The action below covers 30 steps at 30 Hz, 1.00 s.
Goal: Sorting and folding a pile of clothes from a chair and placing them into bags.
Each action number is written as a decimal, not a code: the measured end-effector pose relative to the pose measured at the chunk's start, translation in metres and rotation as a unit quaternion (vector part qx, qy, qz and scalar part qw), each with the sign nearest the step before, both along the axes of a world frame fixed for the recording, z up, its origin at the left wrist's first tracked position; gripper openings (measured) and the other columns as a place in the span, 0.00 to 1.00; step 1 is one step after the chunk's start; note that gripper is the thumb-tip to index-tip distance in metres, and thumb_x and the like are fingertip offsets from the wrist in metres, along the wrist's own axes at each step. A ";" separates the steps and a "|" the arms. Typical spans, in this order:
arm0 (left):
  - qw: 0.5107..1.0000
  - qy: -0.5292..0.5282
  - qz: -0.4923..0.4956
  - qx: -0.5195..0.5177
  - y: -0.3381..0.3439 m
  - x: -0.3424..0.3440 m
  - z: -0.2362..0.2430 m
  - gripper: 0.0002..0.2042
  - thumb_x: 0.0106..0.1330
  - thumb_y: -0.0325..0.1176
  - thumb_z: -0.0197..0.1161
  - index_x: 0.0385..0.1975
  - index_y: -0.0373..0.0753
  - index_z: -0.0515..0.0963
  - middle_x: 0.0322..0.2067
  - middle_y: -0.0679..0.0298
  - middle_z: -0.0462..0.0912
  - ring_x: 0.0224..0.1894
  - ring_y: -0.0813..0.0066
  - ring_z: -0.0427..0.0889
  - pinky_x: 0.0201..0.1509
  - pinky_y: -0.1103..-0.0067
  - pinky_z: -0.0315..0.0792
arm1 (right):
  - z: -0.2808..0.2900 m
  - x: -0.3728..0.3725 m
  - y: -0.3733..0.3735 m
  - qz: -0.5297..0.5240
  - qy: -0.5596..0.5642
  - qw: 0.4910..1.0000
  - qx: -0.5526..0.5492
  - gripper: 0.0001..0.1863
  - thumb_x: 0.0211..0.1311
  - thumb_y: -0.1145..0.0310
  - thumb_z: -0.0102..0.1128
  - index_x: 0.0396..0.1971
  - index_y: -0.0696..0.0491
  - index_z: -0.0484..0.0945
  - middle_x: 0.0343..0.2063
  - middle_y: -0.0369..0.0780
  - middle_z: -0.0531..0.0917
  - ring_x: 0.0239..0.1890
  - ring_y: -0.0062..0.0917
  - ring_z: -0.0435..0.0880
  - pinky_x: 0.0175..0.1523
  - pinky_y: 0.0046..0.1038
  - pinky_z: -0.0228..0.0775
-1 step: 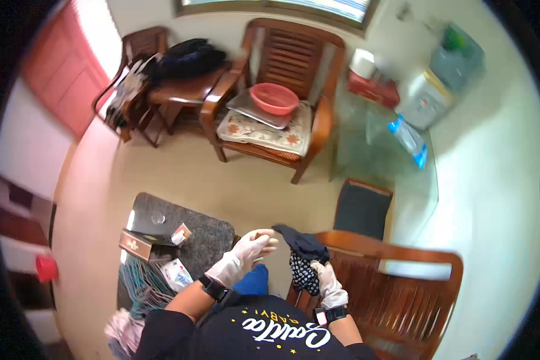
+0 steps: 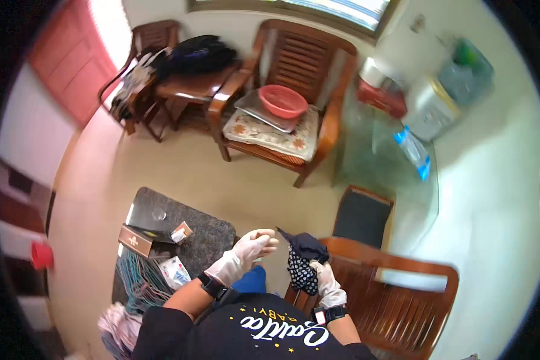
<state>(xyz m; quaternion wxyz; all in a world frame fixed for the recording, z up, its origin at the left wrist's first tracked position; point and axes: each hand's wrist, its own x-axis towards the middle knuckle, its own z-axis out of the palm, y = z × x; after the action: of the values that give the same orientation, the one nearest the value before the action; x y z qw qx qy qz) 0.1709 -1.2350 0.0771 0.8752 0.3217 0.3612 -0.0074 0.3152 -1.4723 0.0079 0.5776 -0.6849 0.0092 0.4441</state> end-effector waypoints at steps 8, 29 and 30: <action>0.995 -0.017 0.094 -0.014 0.062 0.015 -0.008 0.19 0.69 0.41 0.57 0.55 0.41 0.67 0.45 0.58 0.78 0.42 0.73 0.80 0.52 0.75 0.74 | 0.074 0.045 0.155 0.112 -0.061 0.992 -0.009 0.20 0.57 0.68 0.57 0.48 0.61 0.73 0.35 0.39 0.81 0.33 0.23 0.80 0.40 0.24 0.74; 0.883 -0.234 0.393 -0.102 0.207 0.075 -0.011 0.26 0.69 0.51 0.53 0.55 0.35 0.71 0.49 0.59 0.79 0.48 0.69 0.80 0.54 0.72 0.75 | 0.156 0.088 0.441 0.641 -0.143 0.743 0.128 0.21 0.62 0.60 0.54 0.48 0.59 0.74 0.38 0.44 0.81 0.40 0.25 0.77 0.47 0.27 0.70; 0.870 -0.245 0.421 -0.080 0.215 0.075 0.009 0.26 0.69 0.52 0.53 0.55 0.36 0.71 0.49 0.59 0.79 0.49 0.68 0.80 0.55 0.72 0.75 | 0.169 0.094 0.460 0.700 -0.186 0.682 0.102 0.21 0.63 0.58 0.54 0.47 0.60 0.74 0.39 0.45 0.80 0.40 0.26 0.77 0.48 0.28 0.69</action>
<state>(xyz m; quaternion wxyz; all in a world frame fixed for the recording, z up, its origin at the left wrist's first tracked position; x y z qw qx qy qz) 0.2464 -1.0200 0.0863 0.8786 0.0597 0.2341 0.4119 0.4093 -1.0126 0.1771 0.1549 -0.4970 -0.6261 0.5805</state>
